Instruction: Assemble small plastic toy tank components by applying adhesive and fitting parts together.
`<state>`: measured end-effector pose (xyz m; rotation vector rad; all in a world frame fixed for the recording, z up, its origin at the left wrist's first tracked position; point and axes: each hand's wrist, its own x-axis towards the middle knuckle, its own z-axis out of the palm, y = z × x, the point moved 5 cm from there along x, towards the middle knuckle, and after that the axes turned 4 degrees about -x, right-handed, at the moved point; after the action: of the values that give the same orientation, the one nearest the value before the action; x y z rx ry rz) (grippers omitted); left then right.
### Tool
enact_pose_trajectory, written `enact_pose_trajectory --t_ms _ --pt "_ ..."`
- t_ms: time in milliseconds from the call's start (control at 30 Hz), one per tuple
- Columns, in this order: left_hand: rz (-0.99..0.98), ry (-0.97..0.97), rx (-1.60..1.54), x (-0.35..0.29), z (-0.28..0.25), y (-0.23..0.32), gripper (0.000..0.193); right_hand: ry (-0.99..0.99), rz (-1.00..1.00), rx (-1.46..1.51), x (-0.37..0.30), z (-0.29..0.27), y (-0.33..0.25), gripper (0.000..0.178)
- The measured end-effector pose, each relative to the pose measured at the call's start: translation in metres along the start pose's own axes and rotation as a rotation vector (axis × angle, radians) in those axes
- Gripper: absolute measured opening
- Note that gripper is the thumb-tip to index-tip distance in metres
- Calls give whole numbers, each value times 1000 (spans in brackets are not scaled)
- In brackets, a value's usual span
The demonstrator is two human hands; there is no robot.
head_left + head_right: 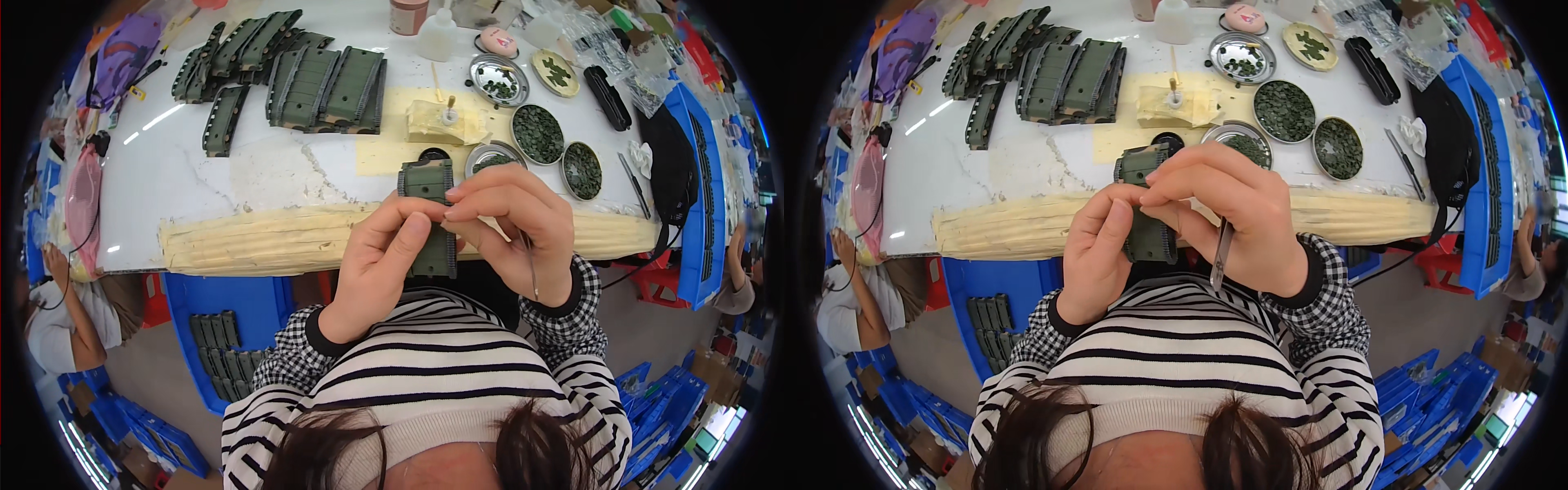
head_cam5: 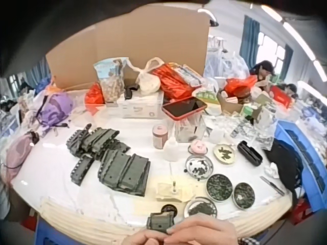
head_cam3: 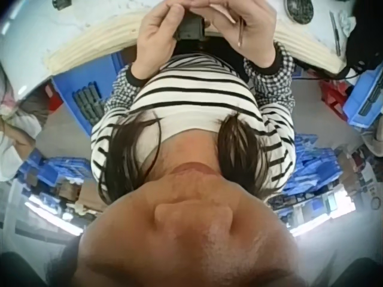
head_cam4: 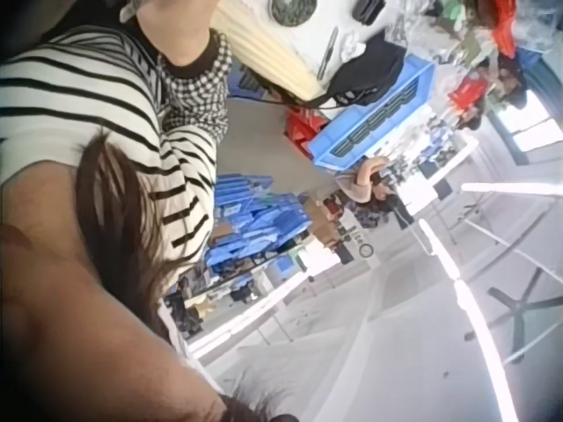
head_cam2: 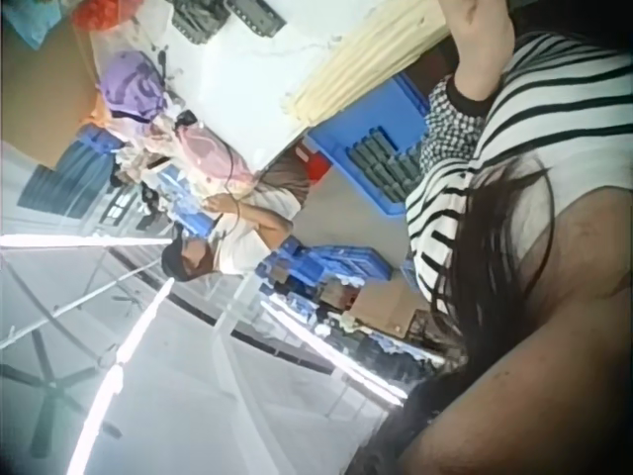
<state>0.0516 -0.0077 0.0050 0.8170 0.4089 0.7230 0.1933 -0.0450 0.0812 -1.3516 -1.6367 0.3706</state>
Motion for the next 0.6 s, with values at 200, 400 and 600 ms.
enact_pose_trajectory --t_ms 200,400,600 --pt "131 25 76 -1 -13 8 16 12 -59 -22 -3 21 -3 25" --pt "205 113 235 -4 -14 14 13 35 -189 -176 1 23 -11 26" --pt "196 134 199 -4 -18 14 16 -4 -327 -250 0 27 -12 29"
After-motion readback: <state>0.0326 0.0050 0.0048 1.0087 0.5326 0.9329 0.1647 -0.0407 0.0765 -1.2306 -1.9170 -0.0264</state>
